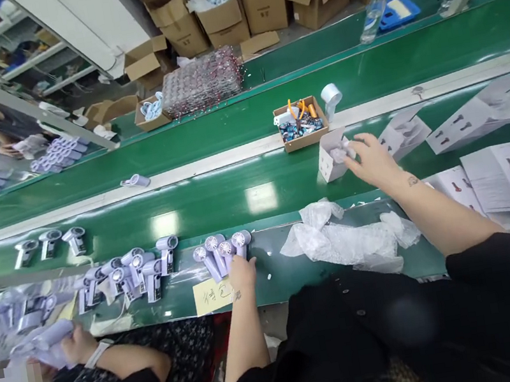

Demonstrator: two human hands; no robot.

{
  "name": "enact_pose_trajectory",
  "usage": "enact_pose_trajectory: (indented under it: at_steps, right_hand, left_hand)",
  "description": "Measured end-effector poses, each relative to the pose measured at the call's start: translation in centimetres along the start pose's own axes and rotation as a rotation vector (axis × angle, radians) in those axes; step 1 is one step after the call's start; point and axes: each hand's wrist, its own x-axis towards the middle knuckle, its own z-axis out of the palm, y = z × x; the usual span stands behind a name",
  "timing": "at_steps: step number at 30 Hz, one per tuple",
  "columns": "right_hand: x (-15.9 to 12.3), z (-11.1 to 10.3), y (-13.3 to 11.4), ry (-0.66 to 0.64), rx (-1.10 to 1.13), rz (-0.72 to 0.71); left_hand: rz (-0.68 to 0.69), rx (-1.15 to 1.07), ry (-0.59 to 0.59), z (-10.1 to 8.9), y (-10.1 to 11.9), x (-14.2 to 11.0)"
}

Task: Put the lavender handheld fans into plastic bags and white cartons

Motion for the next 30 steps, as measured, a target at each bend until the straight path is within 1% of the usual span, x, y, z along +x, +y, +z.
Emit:
enact_pose_trajectory:
  at_steps: [1,2,4,5,6,7,9,10,12,13,14,15,16,17,18,19,20,21,22,23,25,27,30]
  right_hand:
    - [-1.3,-0.4,-1.0,-0.004,0.034,-0.035]
    - [-2.7,-0.7,-2.0,-0.057,0.071,-0.067]
    - [-5.9,-1.0,-3.9,-0.249,0.155,-0.088]
    - [-7.4,-1.0,-4.6,-0.351,0.198,-0.065]
    - [-9.0,-1.0,-5.0,-0.434,0.245,-0.014]
    - [-10.4,-0.9,-5.3,-0.499,0.305,0.069]
    - [-12.9,-0.7,-5.4,-0.587,0.491,0.312]
    - [-13.8,-0.5,-5.4,-0.616,0.618,0.457]
    - [-15.1,0.1,-5.6,-0.640,0.924,0.744]
    - [-15.5,0.6,-5.8,-0.650,1.089,0.858]
    - [-15.7,1.2,-6.2,-0.667,1.253,0.939]
    - [-15.7,1.9,-6.6,-0.689,1.403,0.985]
    - [-15.7,2.6,-6.9,-0.698,1.524,1.007]
    - [-15.5,3.2,-7.2,-0.676,1.606,1.018]
    - [-15.3,3.8,-7.3,-0.627,1.645,1.022]
    - [-15.1,4.1,-7.2,-0.554,1.651,1.028]
    - [-14.9,4.2,-6.9,-0.476,1.636,1.042]
    - [-14.7,4.0,-6.5,-0.415,1.615,1.062]
    - [-14.5,3.7,-5.8,-0.388,1.597,1.084]
    - [-14.3,3.2,-5.1,-0.392,1.584,1.107]
    - [-14.1,2.0,-3.6,-0.438,1.563,1.153]
    - [-14.3,0.8,-2.6,-0.497,1.541,1.201]
    - [-15.3,-0.3,-2.5,-0.576,1.550,1.278]
  left_hand:
    - [-0.021,-0.011,0.019,0.8,-0.7,-0.3]
    - [-0.035,-0.027,0.034,1.4,-1.1,-0.4]
    - [-0.051,-0.070,0.043,2.0,-1.4,0.0]
    - [-0.054,-0.094,0.033,2.0,-1.4,0.5]
    - [-0.055,-0.118,0.014,1.9,-1.3,1.1]
    - [-0.056,-0.137,-0.012,1.6,-1.2,1.6]
    - [-0.066,-0.173,-0.099,1.1,-0.5,1.9]
    - [-0.074,-0.198,-0.161,1.0,0.2,1.6]
    - [-0.082,-0.258,-0.293,1.4,2.0,-0.3]
    - [-0.082,-0.304,-0.368,1.8,3.2,-1.8]
    - [-0.074,-0.355,-0.440,2.4,4.5,-3.5]
    - [-0.066,-0.404,-0.512,3.2,5.8,-5.3]
    - [-0.052,-0.529,-0.646,4.0,7.1,-7.0]
    - [-0.032,-0.629,-0.739,4.8,8.2,-8.5]
    - [-0.008,-0.683,-0.760,5.6,9.0,-9.6]
    - [0.033,-0.693,-0.738,6.4,9.5,-10.4]
    - [0.087,-0.639,-0.666,7.1,9.6,-10.7]
    - [0.148,-0.537,-0.580,7.8,9.5,-10.8]
    - [0.213,-0.413,-0.506,8.5,9.1,-10.6]
    - [0.271,-0.295,-0.459,9.0,8.6,-10.2]
    - [0.341,-0.151,-0.437,9.7,7.6,-9.3]
    - [0.362,-0.131,-0.433,9.6,7.1,-8.4]
    - [0.383,-0.192,-0.381,8.0,7.8,-7.8]
